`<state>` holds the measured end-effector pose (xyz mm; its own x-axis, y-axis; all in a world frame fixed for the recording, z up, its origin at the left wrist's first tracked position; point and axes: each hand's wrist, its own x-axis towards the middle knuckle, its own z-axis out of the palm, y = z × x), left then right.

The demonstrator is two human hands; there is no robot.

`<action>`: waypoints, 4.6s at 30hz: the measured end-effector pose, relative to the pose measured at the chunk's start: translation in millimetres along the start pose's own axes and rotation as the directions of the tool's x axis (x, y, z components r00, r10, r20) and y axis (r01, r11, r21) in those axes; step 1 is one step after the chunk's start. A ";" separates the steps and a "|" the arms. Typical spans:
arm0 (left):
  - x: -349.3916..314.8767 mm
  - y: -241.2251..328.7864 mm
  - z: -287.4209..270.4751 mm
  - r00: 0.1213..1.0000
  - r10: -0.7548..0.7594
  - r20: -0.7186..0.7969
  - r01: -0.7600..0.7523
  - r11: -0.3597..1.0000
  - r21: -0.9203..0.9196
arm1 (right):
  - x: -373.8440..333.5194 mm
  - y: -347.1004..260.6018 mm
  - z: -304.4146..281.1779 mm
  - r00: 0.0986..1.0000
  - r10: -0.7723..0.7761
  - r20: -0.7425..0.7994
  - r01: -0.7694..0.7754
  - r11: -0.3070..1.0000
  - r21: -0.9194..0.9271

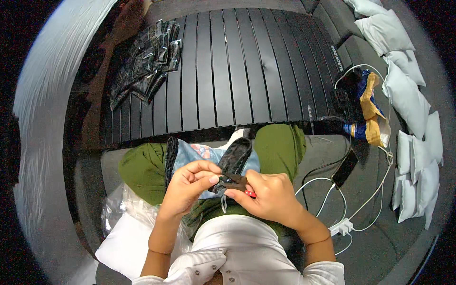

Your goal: Trimming excess fabric or loose threads from a textile pouch using a pair of nippers.

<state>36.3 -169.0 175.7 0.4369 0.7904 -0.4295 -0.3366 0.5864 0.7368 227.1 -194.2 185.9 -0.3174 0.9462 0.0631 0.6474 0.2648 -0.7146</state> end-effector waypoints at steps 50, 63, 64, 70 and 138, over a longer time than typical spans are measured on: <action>3.8 -1.3 0.3 0.996 -0.079 -0.050 0.072 0.988 -0.135 | 2.7 -1.2 8.7 0.993 -0.086 -0.074 0.058 0.945 -0.322; 2.4 3.0 0.7 0.994 -0.076 -0.073 0.056 0.967 -0.250 | 0.9 7.0 -6.7 0.978 0.103 -0.179 -0.092 0.993 0.073; 2.8 2.1 1.2 0.995 -0.079 -0.069 0.059 0.967 -0.250 | -0.3 6.9 -6.6 0.980 0.111 -0.167 -0.099 0.992 0.075; 3.9 -5.0 -2.6 0.993 -0.094 -0.077 0.069 0.959 -0.276 | -1.3 6.5 -1.5 0.997 0.016 -0.077 -0.013 0.999 0.036; -2.8 13.3 2.8 0.985 -0.173 0.014 0.173 0.983 -0.069 | 15.2 13.2 -25.0 0.916 -0.362 0.171 0.392 0.898 -0.200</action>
<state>32.9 -163.9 188.1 0.4999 0.6748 -0.5429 -0.3122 0.7252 0.6137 248.1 -171.6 194.8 -0.6439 0.7393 0.1973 0.5955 0.6461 -0.4774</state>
